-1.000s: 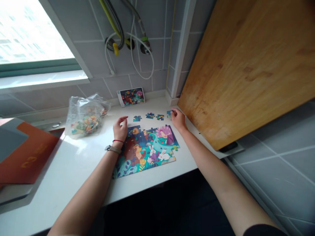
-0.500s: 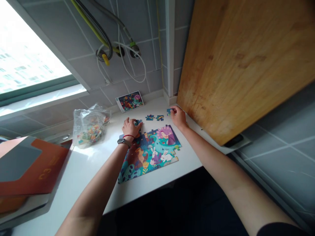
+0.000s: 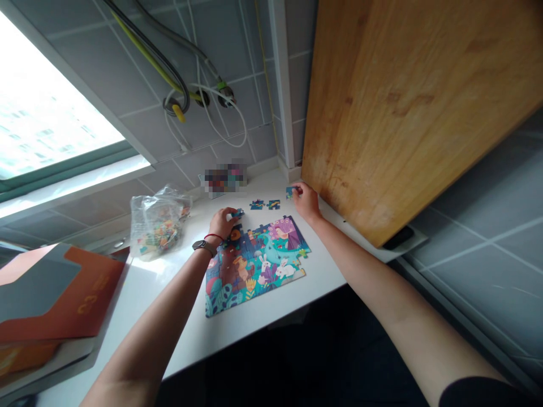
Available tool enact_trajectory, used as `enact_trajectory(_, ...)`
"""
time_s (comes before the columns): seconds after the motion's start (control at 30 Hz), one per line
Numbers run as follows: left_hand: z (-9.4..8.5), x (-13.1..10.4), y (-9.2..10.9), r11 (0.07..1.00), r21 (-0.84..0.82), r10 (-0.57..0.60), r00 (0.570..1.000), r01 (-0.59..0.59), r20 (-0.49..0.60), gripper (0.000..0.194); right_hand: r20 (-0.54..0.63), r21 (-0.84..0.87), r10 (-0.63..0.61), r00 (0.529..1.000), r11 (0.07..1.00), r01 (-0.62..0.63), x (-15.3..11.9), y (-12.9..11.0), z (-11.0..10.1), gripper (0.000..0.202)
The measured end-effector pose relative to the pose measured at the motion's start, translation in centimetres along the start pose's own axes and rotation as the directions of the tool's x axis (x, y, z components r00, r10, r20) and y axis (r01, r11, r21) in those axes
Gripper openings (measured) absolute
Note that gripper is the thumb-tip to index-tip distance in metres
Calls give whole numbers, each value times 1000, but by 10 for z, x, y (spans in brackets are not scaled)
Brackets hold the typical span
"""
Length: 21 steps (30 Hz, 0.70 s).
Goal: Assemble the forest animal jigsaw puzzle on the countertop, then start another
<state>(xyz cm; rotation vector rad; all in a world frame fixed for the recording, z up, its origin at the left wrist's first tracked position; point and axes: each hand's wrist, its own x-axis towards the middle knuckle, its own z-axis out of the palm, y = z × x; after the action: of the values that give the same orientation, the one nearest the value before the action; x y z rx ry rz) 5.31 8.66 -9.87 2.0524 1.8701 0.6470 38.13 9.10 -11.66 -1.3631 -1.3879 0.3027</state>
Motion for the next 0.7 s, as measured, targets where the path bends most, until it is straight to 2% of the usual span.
enact_trajectory(0.23, -18, 9, -1, 996, -79, -28, 999, 31, 47, 57, -19, 32, 69, 997, 997, -68, 2, -3, -4, 22)
enact_trajectory(0.5, -25, 18, -1, 972, -206, -104, 992, 117, 73, 57, -150, 158, 101, 983, 984, -77, 8, 0, -7, 20)
enact_trajectory(0.6, -32, 19, 1, 941, -298, -139, 985, 163, 99, 56, -204, 197, 150, 967, 974, -109, 12, 4, -7, 18)
enact_trajectory(0.7, -42, 16, 6, 896, -394, -166, 977, 205, 133, 57, -210, 257, 188, 959, 957, -132, 15, 6, -8, 16)
